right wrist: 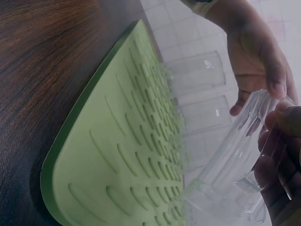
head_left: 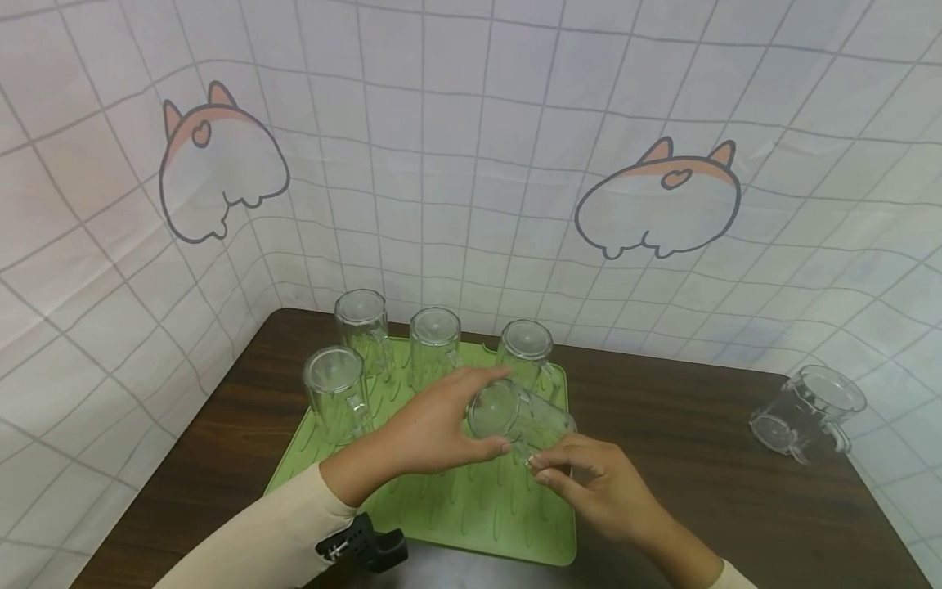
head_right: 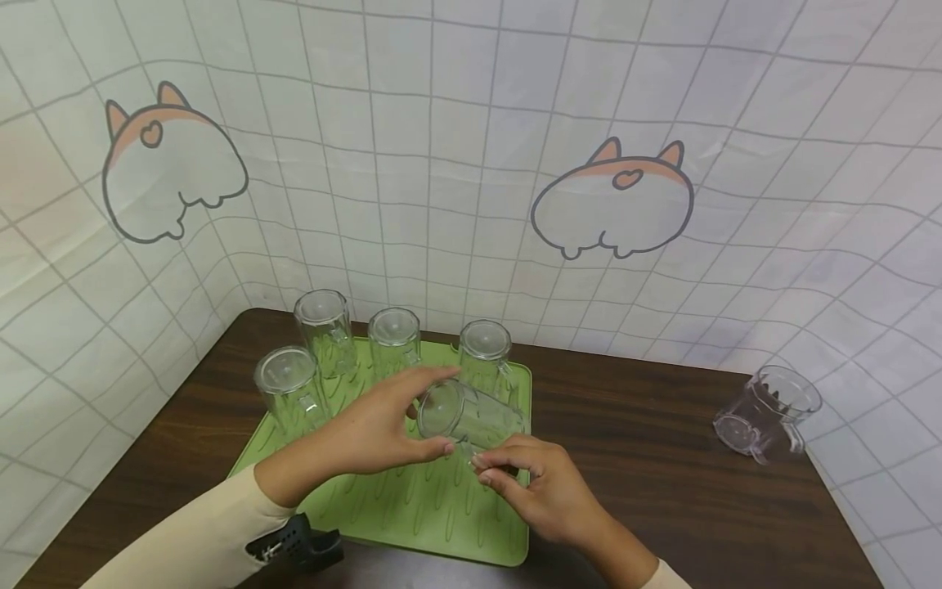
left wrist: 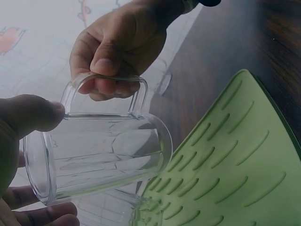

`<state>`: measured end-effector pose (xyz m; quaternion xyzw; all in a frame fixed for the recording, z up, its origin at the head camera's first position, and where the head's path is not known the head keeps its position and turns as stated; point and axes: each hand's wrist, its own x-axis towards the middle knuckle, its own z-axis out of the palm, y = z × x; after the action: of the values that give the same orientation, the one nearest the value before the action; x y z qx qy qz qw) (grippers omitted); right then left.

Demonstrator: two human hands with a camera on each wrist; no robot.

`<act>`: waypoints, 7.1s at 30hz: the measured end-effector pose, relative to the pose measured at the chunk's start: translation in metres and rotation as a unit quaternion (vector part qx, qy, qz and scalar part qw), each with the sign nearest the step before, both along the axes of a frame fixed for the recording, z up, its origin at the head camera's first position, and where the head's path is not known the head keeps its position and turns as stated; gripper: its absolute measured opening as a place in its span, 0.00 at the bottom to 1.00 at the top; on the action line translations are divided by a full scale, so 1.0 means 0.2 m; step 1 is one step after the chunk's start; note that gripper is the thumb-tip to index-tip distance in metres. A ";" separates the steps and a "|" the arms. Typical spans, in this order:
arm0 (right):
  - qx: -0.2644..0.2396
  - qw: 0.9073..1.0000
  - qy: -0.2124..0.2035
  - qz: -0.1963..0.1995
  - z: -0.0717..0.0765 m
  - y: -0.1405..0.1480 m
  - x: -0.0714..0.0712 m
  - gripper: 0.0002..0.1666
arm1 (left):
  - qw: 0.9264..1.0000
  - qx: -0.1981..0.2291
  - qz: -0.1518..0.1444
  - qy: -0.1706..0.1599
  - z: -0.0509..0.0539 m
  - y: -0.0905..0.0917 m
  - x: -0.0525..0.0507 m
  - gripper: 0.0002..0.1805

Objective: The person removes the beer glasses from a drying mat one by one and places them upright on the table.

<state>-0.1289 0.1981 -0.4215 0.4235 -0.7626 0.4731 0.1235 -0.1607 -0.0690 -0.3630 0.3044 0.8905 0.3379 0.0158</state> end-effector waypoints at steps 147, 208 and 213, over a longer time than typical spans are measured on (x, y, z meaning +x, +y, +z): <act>-0.190 0.972 -0.140 0.002 0.05 -0.10 0.10 0.12 | 0.986 0.084 0.147 -0.003 -0.25 0.14 0.09 0.44; -0.084 0.994 -0.054 -0.051 0.05 0.13 0.10 0.22 | 0.998 -0.005 0.067 -0.001 -0.33 -0.12 0.18 0.29; -0.070 0.994 -0.056 -0.070 0.05 0.16 0.10 0.22 | 0.998 -0.017 0.060 0.018 -0.36 -0.17 0.20 0.28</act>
<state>-0.1095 0.2309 -0.4123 0.3324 -0.7611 0.5384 0.1424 -0.1212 -0.1022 -0.4346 0.2558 0.9129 0.3178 -0.0153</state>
